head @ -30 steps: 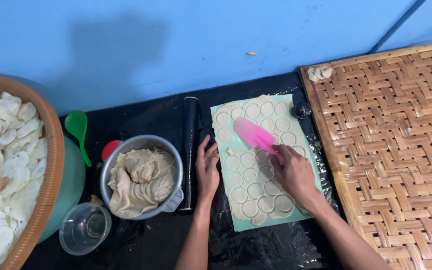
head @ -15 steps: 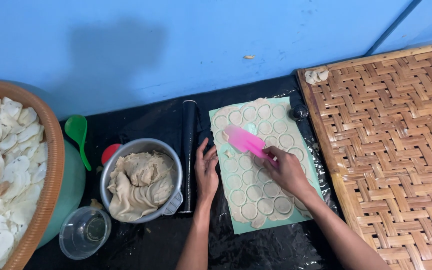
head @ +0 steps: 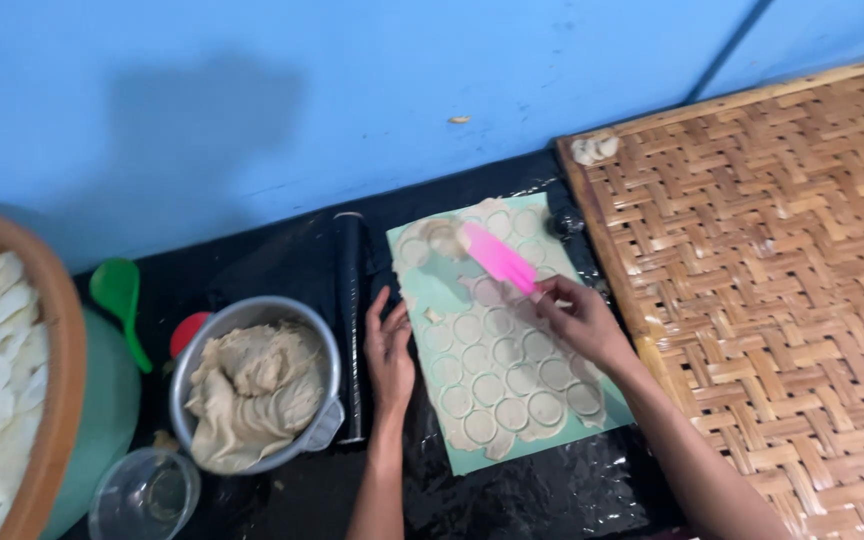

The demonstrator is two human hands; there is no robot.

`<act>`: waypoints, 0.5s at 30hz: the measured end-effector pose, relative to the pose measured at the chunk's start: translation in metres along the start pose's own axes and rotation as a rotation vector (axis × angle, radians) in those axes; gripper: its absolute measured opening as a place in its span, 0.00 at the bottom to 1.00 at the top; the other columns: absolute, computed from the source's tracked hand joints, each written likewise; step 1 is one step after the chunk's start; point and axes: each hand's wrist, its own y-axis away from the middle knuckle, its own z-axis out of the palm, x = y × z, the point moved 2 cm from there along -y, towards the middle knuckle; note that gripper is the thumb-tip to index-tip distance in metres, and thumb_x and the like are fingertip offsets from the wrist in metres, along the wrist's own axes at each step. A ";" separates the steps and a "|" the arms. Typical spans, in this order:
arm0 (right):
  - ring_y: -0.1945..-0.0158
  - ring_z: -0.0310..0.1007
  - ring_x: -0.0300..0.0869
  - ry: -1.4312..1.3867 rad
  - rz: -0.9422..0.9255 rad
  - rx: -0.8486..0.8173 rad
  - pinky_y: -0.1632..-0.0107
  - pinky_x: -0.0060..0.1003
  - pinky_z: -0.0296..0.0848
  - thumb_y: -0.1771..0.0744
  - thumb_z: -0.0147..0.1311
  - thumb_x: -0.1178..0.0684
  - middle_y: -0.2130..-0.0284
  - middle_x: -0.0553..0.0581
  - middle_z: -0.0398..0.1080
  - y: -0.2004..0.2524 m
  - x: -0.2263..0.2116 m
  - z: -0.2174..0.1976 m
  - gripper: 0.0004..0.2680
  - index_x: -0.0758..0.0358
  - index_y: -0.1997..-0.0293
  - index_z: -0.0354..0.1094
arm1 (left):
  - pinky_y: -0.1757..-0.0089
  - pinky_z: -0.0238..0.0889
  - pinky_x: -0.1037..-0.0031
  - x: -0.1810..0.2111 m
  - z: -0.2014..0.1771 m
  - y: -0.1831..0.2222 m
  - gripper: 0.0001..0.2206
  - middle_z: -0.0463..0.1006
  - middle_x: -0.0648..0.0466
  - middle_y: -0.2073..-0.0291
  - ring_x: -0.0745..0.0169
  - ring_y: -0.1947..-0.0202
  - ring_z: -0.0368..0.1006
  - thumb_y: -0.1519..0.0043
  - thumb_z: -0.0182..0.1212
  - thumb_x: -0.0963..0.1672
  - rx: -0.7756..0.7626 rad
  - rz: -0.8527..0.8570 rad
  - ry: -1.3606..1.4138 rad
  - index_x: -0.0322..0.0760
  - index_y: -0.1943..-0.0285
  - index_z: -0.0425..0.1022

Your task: Using a pink spatula to arrange and move circular cutouts of dough on a surface and onto a woven tray.

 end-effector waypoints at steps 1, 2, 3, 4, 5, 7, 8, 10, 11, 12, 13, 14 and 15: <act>0.71 0.67 0.28 0.002 0.002 0.018 0.69 0.26 0.66 0.32 0.55 0.52 0.71 0.47 0.73 -0.004 0.006 -0.014 0.09 0.63 0.51 0.72 | 0.42 0.63 0.69 0.002 0.002 0.000 0.26 0.76 0.37 0.40 0.56 0.42 0.72 0.35 0.48 0.36 -0.016 -0.005 0.006 0.30 0.24 0.55; 0.72 0.66 0.30 0.086 0.023 0.124 0.70 0.28 0.66 0.32 0.56 0.50 0.71 0.49 0.74 -0.008 0.012 -0.031 0.09 0.63 0.51 0.73 | 0.42 0.64 0.68 0.004 0.004 0.000 0.26 0.75 0.37 0.40 0.55 0.41 0.72 0.35 0.47 0.36 -0.018 -0.002 0.003 0.30 0.25 0.54; 0.73 0.66 0.32 0.168 0.044 0.227 0.70 0.31 0.66 0.32 0.56 0.48 0.72 0.51 0.74 -0.011 0.017 -0.046 0.10 0.64 0.51 0.74 | 0.42 0.64 0.68 0.007 0.005 0.000 0.26 0.75 0.37 0.40 0.55 0.41 0.72 0.35 0.46 0.36 -0.017 0.003 -0.002 0.31 0.25 0.54; 0.73 0.66 0.32 0.168 0.046 0.240 0.70 0.31 0.66 0.32 0.56 0.48 0.72 0.51 0.74 -0.017 0.024 -0.062 0.10 0.64 0.51 0.74 | 0.42 0.64 0.68 0.007 0.006 0.001 0.26 0.75 0.37 0.40 0.55 0.41 0.72 0.35 0.46 0.36 -0.029 0.000 0.002 0.31 0.25 0.54; 0.69 0.71 0.34 0.246 -0.042 0.331 0.65 0.32 0.71 0.31 0.57 0.47 0.70 0.53 0.76 -0.023 0.027 -0.078 0.12 0.65 0.50 0.74 | 0.42 0.64 0.68 0.009 0.006 0.002 0.26 0.75 0.37 0.39 0.54 0.41 0.72 0.35 0.45 0.36 -0.025 0.004 -0.026 0.31 0.25 0.55; 0.65 0.76 0.35 0.325 -0.128 0.428 0.59 0.33 0.75 0.31 0.57 0.45 0.68 0.54 0.77 -0.033 0.029 -0.106 0.13 0.66 0.49 0.74 | 0.42 0.63 0.68 0.011 0.007 0.003 0.26 0.74 0.36 0.39 0.54 0.40 0.72 0.35 0.44 0.36 -0.028 0.009 -0.051 0.30 0.25 0.55; 0.66 0.77 0.41 0.348 -0.024 0.520 0.62 0.39 0.76 0.32 0.57 0.44 0.66 0.57 0.77 -0.037 0.029 -0.120 0.15 0.65 0.47 0.73 | 0.42 0.63 0.69 0.012 0.007 0.003 0.26 0.74 0.36 0.39 0.54 0.40 0.72 0.36 0.44 0.36 -0.018 -0.006 -0.043 0.31 0.25 0.55; 0.67 0.79 0.47 0.367 0.078 0.620 0.64 0.45 0.77 0.33 0.57 0.44 0.63 0.60 0.77 -0.049 0.036 -0.143 0.16 0.64 0.45 0.72 | 0.42 0.63 0.69 0.013 0.009 0.002 0.26 0.74 0.36 0.38 0.55 0.40 0.72 0.36 0.44 0.36 -0.017 -0.016 -0.033 0.31 0.25 0.55; 0.65 0.80 0.49 0.442 0.006 0.685 0.60 0.46 0.77 0.32 0.58 0.45 0.62 0.63 0.77 -0.056 0.042 -0.153 0.15 0.66 0.46 0.73 | 0.42 0.63 0.70 0.013 0.008 0.002 0.26 0.74 0.37 0.38 0.55 0.41 0.72 0.36 0.44 0.36 -0.006 -0.027 -0.046 0.32 0.25 0.55; 0.62 0.81 0.51 0.518 -0.067 0.749 0.57 0.46 0.77 0.31 0.58 0.46 0.61 0.66 0.78 -0.063 0.047 -0.163 0.14 0.68 0.48 0.74 | 0.43 0.62 0.71 0.013 0.008 0.002 0.26 0.74 0.37 0.38 0.56 0.41 0.72 0.36 0.44 0.36 0.006 -0.038 -0.059 0.32 0.25 0.55; 0.62 0.81 0.51 0.515 -0.067 0.755 0.57 0.46 0.77 0.31 0.58 0.46 0.61 0.66 0.78 -0.067 0.047 -0.167 0.14 0.68 0.48 0.74 | 0.43 0.62 0.71 0.013 0.008 0.002 0.26 0.74 0.37 0.38 0.56 0.41 0.72 0.36 0.44 0.36 -0.001 -0.035 -0.060 0.32 0.25 0.55; 0.62 0.81 0.52 0.495 -0.047 0.765 0.57 0.46 0.77 0.31 0.58 0.46 0.62 0.66 0.78 -0.071 0.048 -0.171 0.14 0.68 0.48 0.74 | 0.44 0.62 0.71 0.014 0.008 0.003 0.27 0.74 0.37 0.38 0.57 0.42 0.72 0.36 0.44 0.36 0.003 -0.035 -0.082 0.32 0.25 0.56; 0.61 0.81 0.53 0.475 -0.028 0.774 0.56 0.46 0.77 0.31 0.57 0.47 0.62 0.67 0.79 -0.076 0.048 -0.174 0.13 0.67 0.49 0.74 | 0.45 0.62 0.72 0.015 0.008 0.003 0.27 0.75 0.37 0.38 0.58 0.42 0.72 0.36 0.44 0.36 0.007 -0.034 -0.103 0.32 0.25 0.56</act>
